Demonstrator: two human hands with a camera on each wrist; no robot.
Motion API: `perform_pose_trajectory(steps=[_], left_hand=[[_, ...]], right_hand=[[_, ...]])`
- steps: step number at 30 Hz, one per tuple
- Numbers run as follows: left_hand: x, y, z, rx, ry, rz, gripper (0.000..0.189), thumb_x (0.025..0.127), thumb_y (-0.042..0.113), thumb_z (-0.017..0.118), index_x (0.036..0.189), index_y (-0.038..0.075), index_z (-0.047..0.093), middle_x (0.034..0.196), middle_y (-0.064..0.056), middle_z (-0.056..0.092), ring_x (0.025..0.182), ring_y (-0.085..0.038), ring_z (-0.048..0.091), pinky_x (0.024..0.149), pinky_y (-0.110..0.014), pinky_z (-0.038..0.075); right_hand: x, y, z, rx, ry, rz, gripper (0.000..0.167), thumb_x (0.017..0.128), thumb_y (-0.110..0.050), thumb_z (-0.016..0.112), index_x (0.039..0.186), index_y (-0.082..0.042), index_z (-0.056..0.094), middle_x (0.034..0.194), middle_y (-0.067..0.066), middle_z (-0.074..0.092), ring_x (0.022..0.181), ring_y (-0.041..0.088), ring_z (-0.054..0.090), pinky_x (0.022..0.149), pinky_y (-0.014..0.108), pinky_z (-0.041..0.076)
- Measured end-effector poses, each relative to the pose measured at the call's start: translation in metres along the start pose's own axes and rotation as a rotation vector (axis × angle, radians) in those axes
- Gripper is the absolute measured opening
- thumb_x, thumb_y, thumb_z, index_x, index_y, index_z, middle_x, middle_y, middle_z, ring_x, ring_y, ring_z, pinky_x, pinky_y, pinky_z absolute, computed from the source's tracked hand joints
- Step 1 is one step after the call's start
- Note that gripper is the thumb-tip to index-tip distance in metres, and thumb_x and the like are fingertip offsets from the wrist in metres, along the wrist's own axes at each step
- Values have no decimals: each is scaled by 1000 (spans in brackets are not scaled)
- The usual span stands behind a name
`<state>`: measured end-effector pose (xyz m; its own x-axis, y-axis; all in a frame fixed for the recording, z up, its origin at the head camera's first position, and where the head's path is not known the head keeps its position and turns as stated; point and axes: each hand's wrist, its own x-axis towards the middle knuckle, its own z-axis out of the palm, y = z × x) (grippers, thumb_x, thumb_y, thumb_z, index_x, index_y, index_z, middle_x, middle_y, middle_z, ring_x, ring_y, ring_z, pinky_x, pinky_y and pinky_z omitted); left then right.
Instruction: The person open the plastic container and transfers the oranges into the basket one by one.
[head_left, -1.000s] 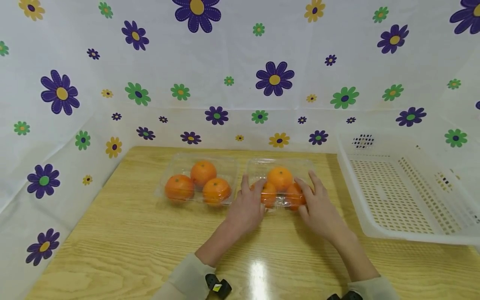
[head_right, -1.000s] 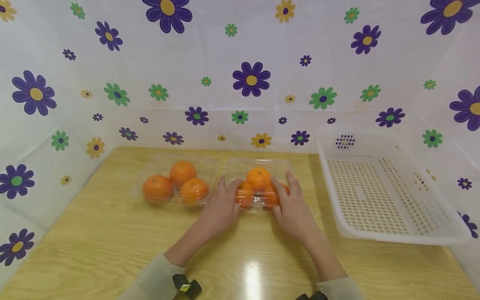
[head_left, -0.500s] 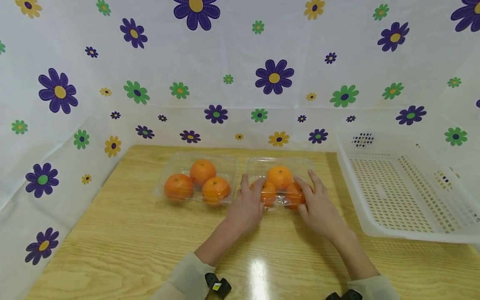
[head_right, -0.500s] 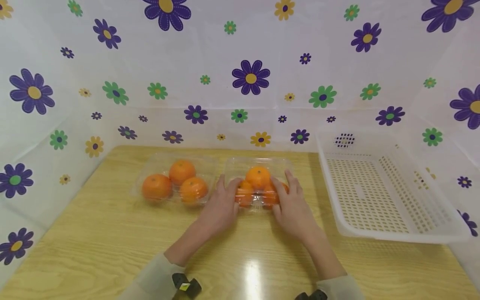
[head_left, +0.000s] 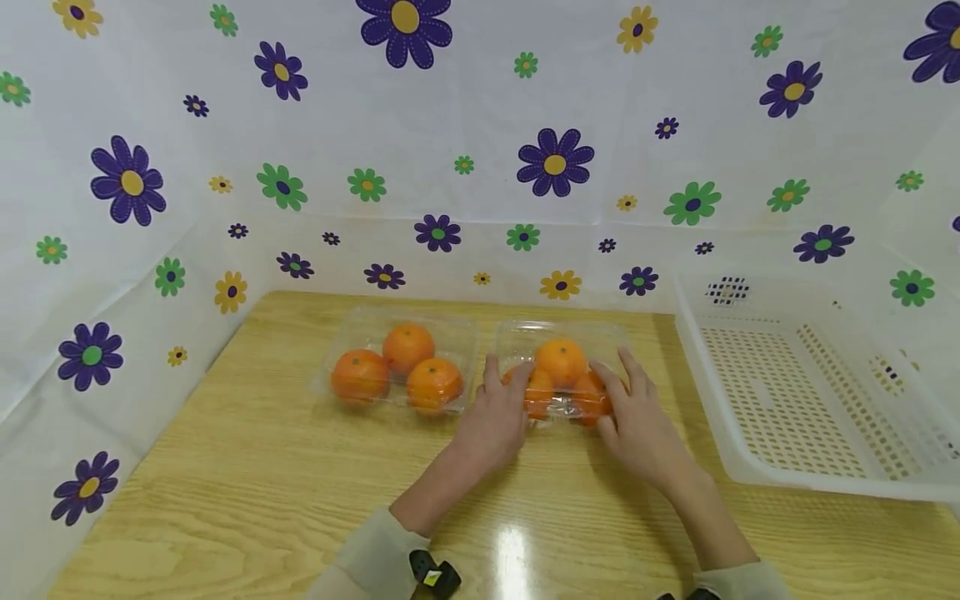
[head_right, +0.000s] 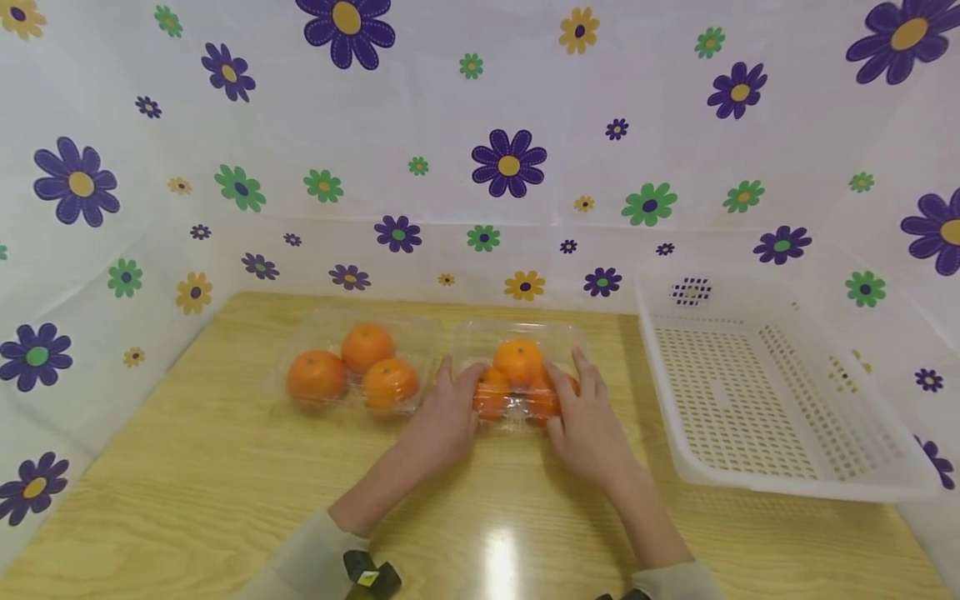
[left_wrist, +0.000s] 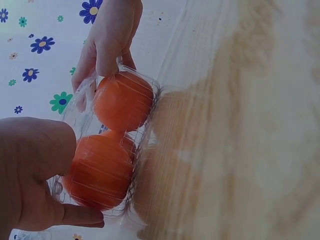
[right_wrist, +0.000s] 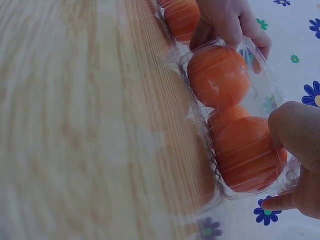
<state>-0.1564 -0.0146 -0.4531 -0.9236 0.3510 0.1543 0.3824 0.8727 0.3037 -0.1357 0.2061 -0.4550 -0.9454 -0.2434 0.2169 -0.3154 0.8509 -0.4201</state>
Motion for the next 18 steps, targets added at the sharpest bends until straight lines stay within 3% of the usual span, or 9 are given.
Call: perform_pose_trajectory(steps=[8,13,18], left_hand=[[-1,1,-3,-10,2,15,51,93,4,59,140,16,41,148,-41,27,95,-44,65,49,-32,52],[-1,0,-1,2,29,36,49,93,2,60,138,14,44,146,-41,30,88,-40,67,42,-22,43],[0,-1,-1,1,53,32,51,92,-1,61,139,14,46,144,-41,32,81,-36,66,41,-19,41]], right_hand=[[-1,1,1,13,16,2,67,88,-5,54,152,-9,36,163,25,8,139,57,24,90,67,46],[-2,1,2,15,17,3,66,89,-6,54,152,-9,36,163,25,8,139,58,24,88,67,47],[1,-2,0,11,14,-2,65,89,-7,53,152,-9,37,162,26,9,139,58,24,94,70,41]])
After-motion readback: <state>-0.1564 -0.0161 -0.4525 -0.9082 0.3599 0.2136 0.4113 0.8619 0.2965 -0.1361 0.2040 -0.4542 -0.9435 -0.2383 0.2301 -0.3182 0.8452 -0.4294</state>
